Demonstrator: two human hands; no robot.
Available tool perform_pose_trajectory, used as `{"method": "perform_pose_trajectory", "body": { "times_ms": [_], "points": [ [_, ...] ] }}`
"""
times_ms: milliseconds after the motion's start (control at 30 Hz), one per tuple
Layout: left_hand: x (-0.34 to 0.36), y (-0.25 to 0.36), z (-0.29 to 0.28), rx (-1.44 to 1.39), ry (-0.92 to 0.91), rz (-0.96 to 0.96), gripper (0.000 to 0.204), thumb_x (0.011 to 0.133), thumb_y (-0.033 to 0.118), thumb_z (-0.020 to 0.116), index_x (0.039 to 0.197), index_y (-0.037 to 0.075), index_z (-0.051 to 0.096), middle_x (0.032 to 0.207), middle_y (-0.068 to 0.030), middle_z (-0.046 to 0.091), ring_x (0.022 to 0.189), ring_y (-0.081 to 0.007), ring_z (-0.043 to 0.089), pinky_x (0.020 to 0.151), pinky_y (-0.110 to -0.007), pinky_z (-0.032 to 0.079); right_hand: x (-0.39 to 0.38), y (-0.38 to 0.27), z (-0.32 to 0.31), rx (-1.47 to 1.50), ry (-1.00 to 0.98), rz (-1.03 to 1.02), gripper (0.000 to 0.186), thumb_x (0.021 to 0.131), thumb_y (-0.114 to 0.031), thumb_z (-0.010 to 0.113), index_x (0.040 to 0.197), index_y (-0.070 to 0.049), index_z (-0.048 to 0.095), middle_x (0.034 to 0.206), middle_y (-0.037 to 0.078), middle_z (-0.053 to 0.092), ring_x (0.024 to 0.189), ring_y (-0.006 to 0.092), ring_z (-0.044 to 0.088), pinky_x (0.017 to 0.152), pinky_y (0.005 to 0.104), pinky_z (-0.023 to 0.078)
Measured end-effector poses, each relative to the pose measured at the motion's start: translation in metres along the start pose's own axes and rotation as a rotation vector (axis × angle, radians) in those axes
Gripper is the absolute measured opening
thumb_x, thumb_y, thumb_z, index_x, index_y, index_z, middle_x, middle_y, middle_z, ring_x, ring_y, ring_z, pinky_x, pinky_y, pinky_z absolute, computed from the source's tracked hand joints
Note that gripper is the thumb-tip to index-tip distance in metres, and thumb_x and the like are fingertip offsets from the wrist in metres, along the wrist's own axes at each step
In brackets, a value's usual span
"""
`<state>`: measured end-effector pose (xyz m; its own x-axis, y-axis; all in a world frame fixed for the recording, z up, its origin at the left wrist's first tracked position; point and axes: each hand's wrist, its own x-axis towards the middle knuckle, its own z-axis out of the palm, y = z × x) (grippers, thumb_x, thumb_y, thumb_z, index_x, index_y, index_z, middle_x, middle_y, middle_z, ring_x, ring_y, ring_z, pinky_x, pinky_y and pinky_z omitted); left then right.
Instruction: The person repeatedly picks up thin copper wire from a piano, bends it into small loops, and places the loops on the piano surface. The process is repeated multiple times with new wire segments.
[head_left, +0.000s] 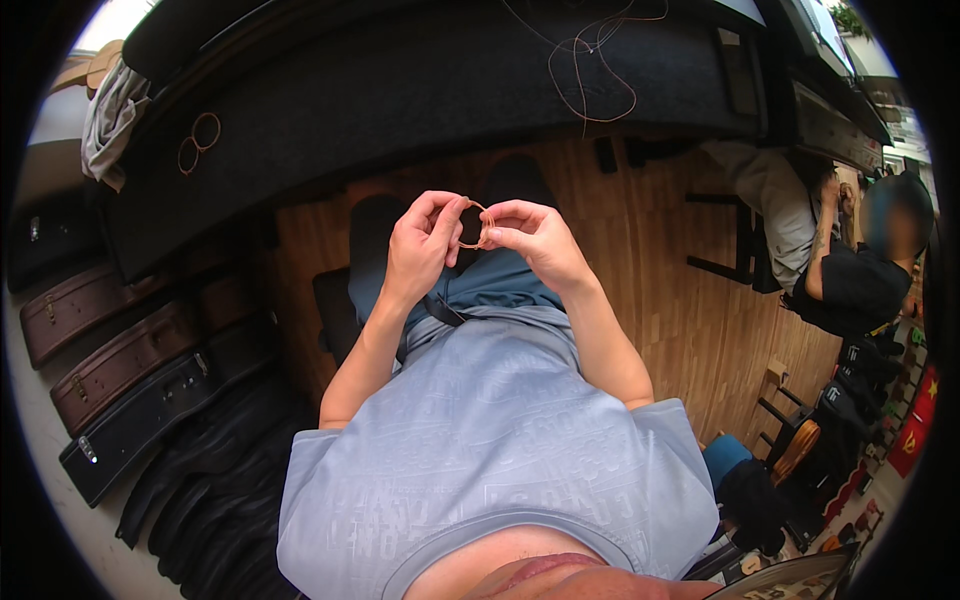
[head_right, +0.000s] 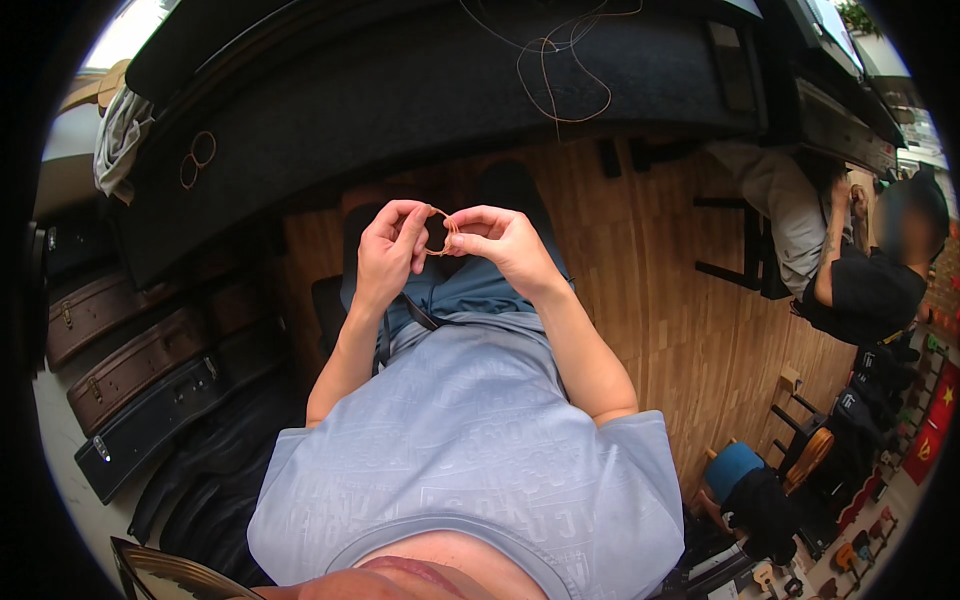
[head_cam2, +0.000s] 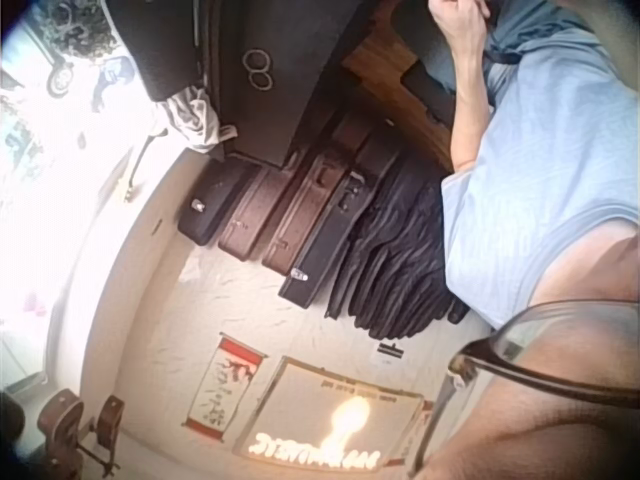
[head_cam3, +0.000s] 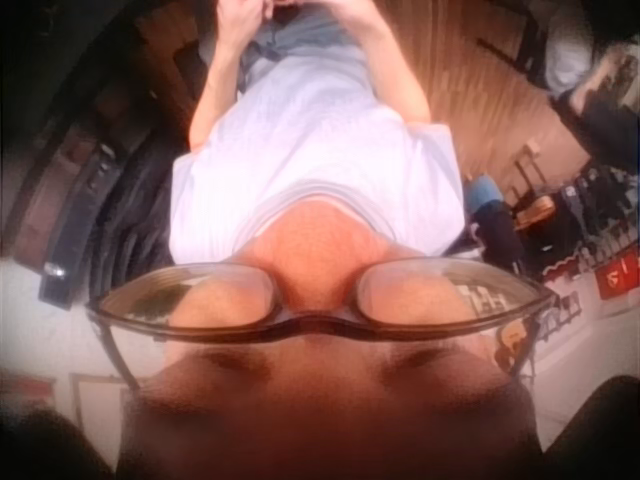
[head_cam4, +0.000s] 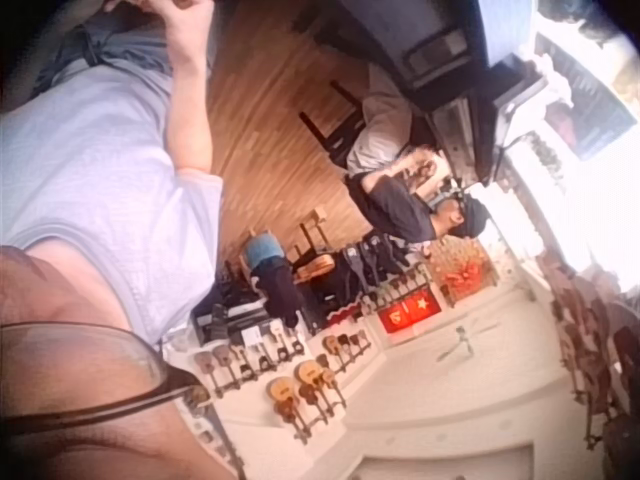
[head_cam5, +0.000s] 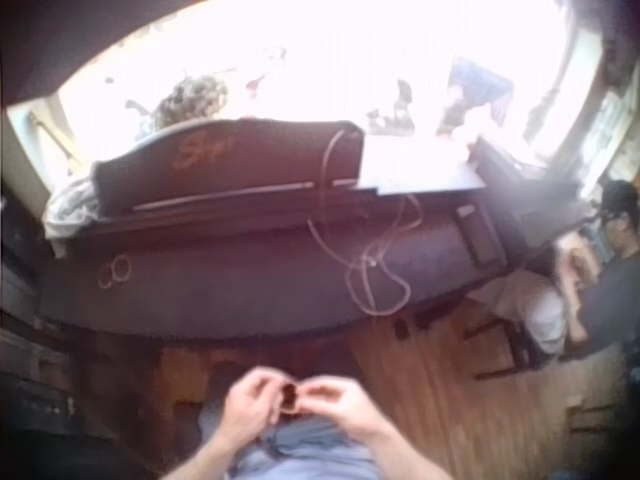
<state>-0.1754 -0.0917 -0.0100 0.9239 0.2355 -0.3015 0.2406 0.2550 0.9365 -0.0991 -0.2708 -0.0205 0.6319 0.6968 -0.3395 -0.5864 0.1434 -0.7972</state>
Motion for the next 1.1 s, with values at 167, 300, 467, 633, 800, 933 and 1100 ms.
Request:
{"method": "perform_pose_trajectory", "body": {
  "times_ms": [167,300,467,633,800,933,1100],
  "points": [
    [-0.002,-0.002,0.005,0.029,-0.012,-0.009,0.016,0.104,0.016,0.057,0.104,0.001,0.062,0.066,0.0015,0.055,0.050,-0.0042,0.049,0.046,-0.021,0.040,0.003,0.013,0.000,0.106,0.000,0.004,0.016,0.090,-0.009,0.072,0.099,-0.001,0.062,0.093,0.007,0.068,0.088,0.0141,0.067,0.084,0.0290,0.055],
    [-0.003,-0.001,0.009,0.049,-0.012,-0.024,0.016,0.103,0.016,0.057,0.103,0.001,0.062,0.066,0.0014,0.056,0.050,-0.0045,0.051,0.047,-0.021,0.041,0.005,0.016,0.003,0.075,0.064,0.000,0.012,0.093,-0.008,0.069,0.095,-0.004,0.058,0.089,0.005,0.066,0.086,0.0130,0.064,0.080,0.0300,0.054],
    [-0.002,-0.006,0.008,0.054,-0.013,0.004,0.018,0.104,0.020,0.056,0.105,0.002,0.061,0.066,0.0007,0.057,0.049,-0.0060,0.054,0.042,-0.019,0.037,0.008,0.024,0.010,-0.114,0.192,-0.108,0.014,0.095,-0.009,0.067,0.098,-0.002,0.055,0.088,0.005,0.066,0.080,0.0101,0.064,0.073,0.0258,0.054],
    [-0.003,-0.004,0.012,0.048,-0.015,-0.027,0.019,0.105,0.020,0.055,0.106,0.002,0.059,0.067,-0.0006,0.059,0.049,-0.0067,0.055,0.043,-0.019,0.038,0.009,0.032,0.021,-0.210,0.366,-0.187,0.013,0.098,-0.008,0.062,0.104,-0.003,0.052,0.084,0.005,0.065,0.072,0.0068,0.060,0.064,0.0231,0.050],
    [-0.001,-0.012,0.011,0.020,-0.041,-0.004,0.019,0.105,0.020,0.054,0.109,0.002,0.060,0.069,-0.0008,0.060,0.052,-0.0063,0.056,0.044,-0.018,0.040,0.010,0.032,0.030,-0.152,0.407,-0.169,0.013,0.100,-0.009,0.059,0.110,-0.002,0.054,0.077,0.003,0.064,0.070,0.0054,0.058,0.060,0.0218,0.047],
    [0.002,-0.014,0.006,0.038,-0.035,0.010,0.020,0.104,0.018,0.056,0.111,0.001,0.063,0.070,-0.0002,0.060,0.055,-0.0058,0.058,0.045,-0.018,0.041,0.013,0.029,0.029,-0.120,0.363,-0.131,0.018,0.101,-0.011,0.059,0.115,-0.001,0.057,0.077,0.002,0.065,0.071,0.0055,0.058,0.061,0.0221,0.046],
    [0.007,-0.014,0.002,-0.010,0.024,0.025,0.020,0.102,0.016,0.060,0.112,0.001,0.068,0.074,-0.0015,0.064,0.056,-0.0059,0.059,0.046,-0.017,0.042,0.013,0.026,0.026,-0.102,0.329,-0.156,0.018,0.099,-0.007,0.060,0.114,0.004,0.062,0.088,0.008,0.071,0.075,0.0084,0.063,0.067,0.0235,0.051]
  ]
}}
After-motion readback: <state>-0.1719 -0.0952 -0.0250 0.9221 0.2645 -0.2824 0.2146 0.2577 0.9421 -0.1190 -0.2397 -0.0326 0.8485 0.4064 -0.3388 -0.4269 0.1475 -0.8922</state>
